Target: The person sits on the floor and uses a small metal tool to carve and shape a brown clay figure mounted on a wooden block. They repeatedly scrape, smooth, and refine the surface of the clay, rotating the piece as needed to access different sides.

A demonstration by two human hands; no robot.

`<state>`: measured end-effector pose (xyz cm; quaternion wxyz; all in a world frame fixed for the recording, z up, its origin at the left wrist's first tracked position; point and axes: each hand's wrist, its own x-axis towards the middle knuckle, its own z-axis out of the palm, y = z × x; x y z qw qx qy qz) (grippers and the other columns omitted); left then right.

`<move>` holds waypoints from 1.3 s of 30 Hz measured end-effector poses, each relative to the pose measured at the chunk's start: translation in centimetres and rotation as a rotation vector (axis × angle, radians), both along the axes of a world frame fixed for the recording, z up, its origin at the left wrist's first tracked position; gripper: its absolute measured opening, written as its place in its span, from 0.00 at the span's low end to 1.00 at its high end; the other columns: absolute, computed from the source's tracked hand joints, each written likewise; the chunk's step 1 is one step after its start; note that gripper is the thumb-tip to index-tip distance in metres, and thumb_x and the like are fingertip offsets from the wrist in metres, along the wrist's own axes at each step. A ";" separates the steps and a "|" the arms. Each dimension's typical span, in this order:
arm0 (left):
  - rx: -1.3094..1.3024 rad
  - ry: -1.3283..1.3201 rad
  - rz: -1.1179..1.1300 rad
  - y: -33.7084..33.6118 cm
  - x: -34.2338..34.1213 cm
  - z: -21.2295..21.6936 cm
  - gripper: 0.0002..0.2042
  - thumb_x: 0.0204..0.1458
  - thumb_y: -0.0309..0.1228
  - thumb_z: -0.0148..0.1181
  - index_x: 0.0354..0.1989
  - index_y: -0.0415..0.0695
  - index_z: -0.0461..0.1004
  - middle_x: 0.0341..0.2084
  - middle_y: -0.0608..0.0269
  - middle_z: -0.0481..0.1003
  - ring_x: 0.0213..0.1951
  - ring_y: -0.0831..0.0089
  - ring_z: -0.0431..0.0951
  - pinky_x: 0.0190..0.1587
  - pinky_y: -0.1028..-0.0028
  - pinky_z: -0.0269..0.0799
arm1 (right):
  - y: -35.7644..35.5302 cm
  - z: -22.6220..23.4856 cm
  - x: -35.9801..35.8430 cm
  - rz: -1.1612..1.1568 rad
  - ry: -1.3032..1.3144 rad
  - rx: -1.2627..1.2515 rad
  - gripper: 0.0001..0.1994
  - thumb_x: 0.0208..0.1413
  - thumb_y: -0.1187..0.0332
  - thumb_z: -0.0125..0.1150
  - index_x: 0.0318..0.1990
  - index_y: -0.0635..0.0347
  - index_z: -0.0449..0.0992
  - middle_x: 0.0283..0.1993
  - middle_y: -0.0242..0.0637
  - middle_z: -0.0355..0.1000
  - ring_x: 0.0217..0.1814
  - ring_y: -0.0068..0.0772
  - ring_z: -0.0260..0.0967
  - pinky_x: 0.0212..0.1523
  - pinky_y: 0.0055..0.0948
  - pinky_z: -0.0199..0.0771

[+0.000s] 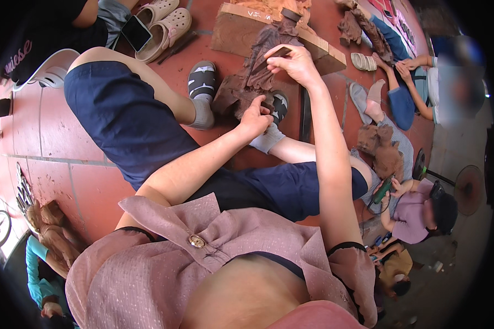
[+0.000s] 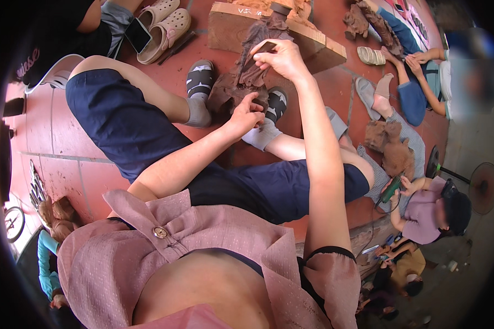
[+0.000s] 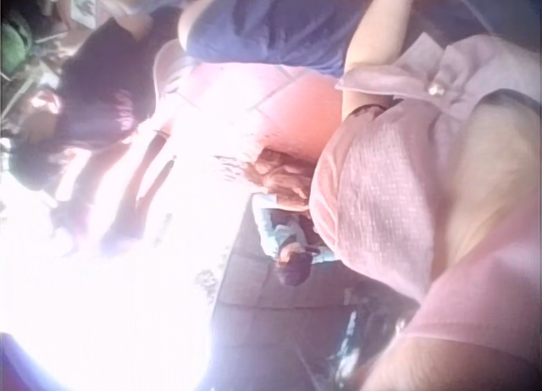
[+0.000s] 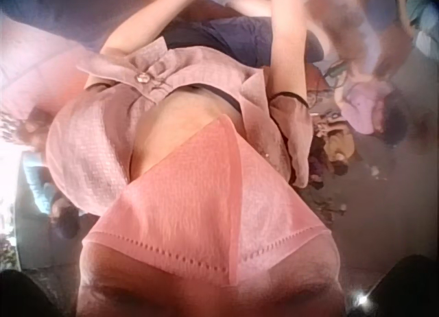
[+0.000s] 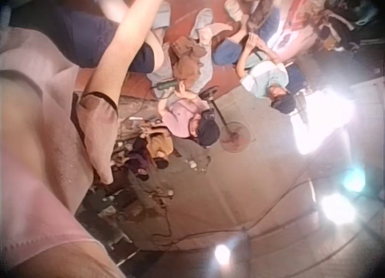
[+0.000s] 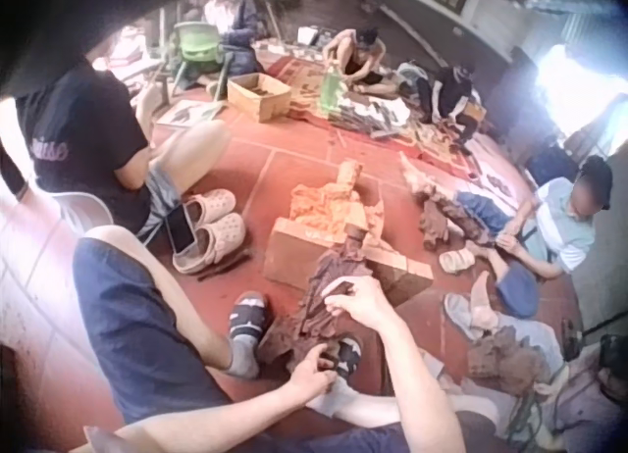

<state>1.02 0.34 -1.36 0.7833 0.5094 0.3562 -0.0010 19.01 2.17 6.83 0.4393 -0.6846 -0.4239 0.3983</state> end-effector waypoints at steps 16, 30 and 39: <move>-0.165 -0.059 0.112 0.6 -0.1 1.1 0.33 0.47 0.22 0.53 0.64 0.41 0.49 0.44 0.56 0.67 0.33 0.71 0.74 0.34 0.73 0.72 | 0.5 0.9 0.3 -0.348 -0.081 0.310 0.06 0.49 0.75 0.59 0.36 0.59 0.78 0.27 0.30 0.73 0.27 0.15 0.70 0.29 0.17 0.73; -0.451 -0.307 0.450 5.2 -0.7 2.6 0.08 0.58 0.37 0.49 0.36 0.48 0.72 0.27 0.73 0.72 0.29 0.81 0.72 0.31 0.78 0.69 | -5.3 -2.2 -11.8 -0.348 -0.609 0.295 0.18 0.36 0.84 0.56 0.40 0.60 0.74 0.39 0.42 0.70 0.42 0.45 0.68 0.43 0.38 0.70; -0.162 -0.136 0.128 5.3 -2.8 3.7 0.08 0.56 0.35 0.52 0.30 0.45 0.71 0.19 0.71 0.70 0.18 0.84 0.69 0.16 0.83 0.65 | -5.4 -4.0 -10.0 -0.213 -0.672 0.344 0.20 0.39 0.82 0.56 0.44 0.54 0.75 0.46 0.39 0.66 0.47 0.43 0.67 0.47 0.36 0.70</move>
